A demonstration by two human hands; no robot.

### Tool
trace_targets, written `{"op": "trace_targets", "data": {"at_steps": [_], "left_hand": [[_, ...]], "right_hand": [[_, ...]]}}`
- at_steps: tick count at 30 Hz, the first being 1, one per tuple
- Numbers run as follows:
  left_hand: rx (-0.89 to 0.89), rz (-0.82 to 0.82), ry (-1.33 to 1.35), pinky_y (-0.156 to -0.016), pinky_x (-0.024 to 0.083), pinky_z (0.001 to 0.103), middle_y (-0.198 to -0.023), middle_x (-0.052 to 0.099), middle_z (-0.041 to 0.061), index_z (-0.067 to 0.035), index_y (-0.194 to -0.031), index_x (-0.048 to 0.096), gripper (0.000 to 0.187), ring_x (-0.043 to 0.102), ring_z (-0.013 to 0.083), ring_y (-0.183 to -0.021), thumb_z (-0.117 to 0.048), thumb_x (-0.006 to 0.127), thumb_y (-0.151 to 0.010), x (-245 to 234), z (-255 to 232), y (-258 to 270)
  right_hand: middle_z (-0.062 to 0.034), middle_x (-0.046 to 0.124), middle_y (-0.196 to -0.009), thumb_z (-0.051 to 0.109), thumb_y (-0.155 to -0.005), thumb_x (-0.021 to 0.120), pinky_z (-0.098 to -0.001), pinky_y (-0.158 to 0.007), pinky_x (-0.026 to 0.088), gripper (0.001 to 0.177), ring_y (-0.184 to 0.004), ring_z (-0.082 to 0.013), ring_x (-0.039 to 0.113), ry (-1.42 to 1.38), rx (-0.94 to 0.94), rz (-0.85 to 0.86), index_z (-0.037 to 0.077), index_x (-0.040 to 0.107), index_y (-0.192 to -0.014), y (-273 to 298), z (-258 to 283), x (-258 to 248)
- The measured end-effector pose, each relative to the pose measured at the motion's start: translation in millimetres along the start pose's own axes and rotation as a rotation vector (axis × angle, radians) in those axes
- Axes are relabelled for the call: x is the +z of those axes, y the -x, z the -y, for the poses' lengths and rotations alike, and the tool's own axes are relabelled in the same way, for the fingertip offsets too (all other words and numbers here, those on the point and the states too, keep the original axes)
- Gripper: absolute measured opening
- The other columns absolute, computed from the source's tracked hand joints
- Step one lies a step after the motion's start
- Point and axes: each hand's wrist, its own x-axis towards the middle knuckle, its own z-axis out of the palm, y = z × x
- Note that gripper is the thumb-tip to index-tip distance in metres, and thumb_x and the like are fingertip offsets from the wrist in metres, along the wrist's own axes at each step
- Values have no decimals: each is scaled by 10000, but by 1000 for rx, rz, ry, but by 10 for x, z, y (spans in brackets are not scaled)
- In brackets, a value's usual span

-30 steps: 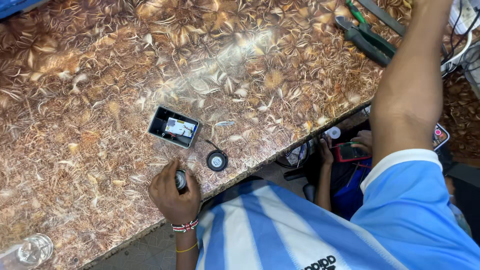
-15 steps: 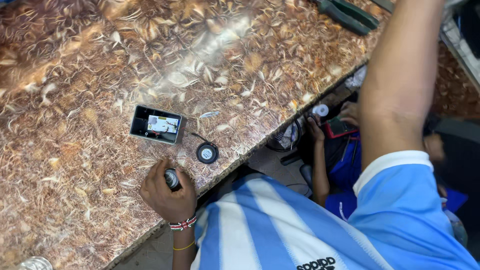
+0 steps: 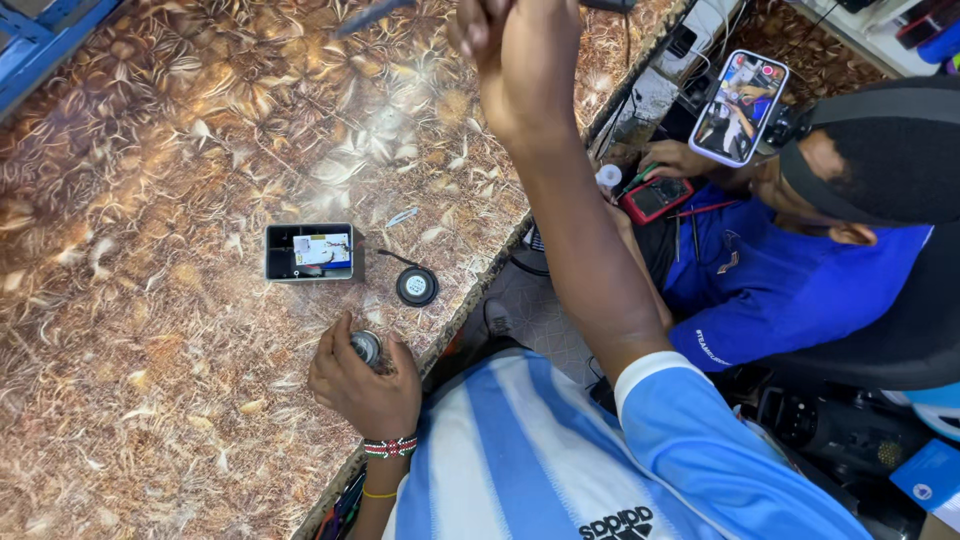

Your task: The person works on a small electronic device, using a multimeter to test connections and a soldering iron to work on the components. They handle wires and small parts on a cluttered workbench.

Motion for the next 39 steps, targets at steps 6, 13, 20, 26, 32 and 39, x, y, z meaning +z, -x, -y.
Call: {"op": "trace_targets", "data": {"at_steps": [6,13,20,26,32,39], "left_hand": [[6,-13,27,-1083,348,568,-1310,626,202,-45,-1347,618,516,536,387,-1241,-367,582,-945,4,-2,10],[52,-58,58,-1068,354,532,-1296,644,212,10,-1300,623,481,559,371,-1226,-363,592,-999,-8,-48,-16],[-9,-31,113,-1070,325,504,-1288,603,203,-36,-1290,668,440,487,332,-1249,-359,611,-996,-43,-82,-38],[25,47,93,-1087,296,516,-1225,586,169,-46,-1277,642,590,493,363,-1205,-433,770,-850,-80,-199,-213],[14,96,97,-1077,297,545,-1189,568,145,-110,-1253,651,594,512,370,-1162,-455,812,-798,-123,-148,-313],[87,187,4,-1145,277,599,-1192,615,95,-169,-1247,675,575,542,322,-1182,-555,778,-833,57,-228,-385]], "right_hand": [[-41,586,-729,363,-989,722,-239,-427,471,328,-499,-119,537,-76,98,200,74,584,-1059,871,323,354],[-158,748,-1039,73,-931,811,-295,-809,661,288,-897,-246,781,445,-447,599,56,661,-1176,1458,466,-9],[-85,539,-764,184,-981,685,-411,-562,504,250,-596,-268,558,566,-483,693,66,490,-1083,1664,495,-561],[-132,624,-755,158,-873,769,-373,-584,554,255,-631,-265,644,547,-199,452,21,576,-969,2111,159,-1224],[-137,598,-882,233,-928,736,-251,-539,502,349,-610,-158,630,687,99,194,-30,535,-1040,2333,115,-1334],[-208,578,-778,322,-1014,722,-293,-557,430,435,-586,-232,612,877,79,110,-39,499,-1112,2222,32,-1269]]}}
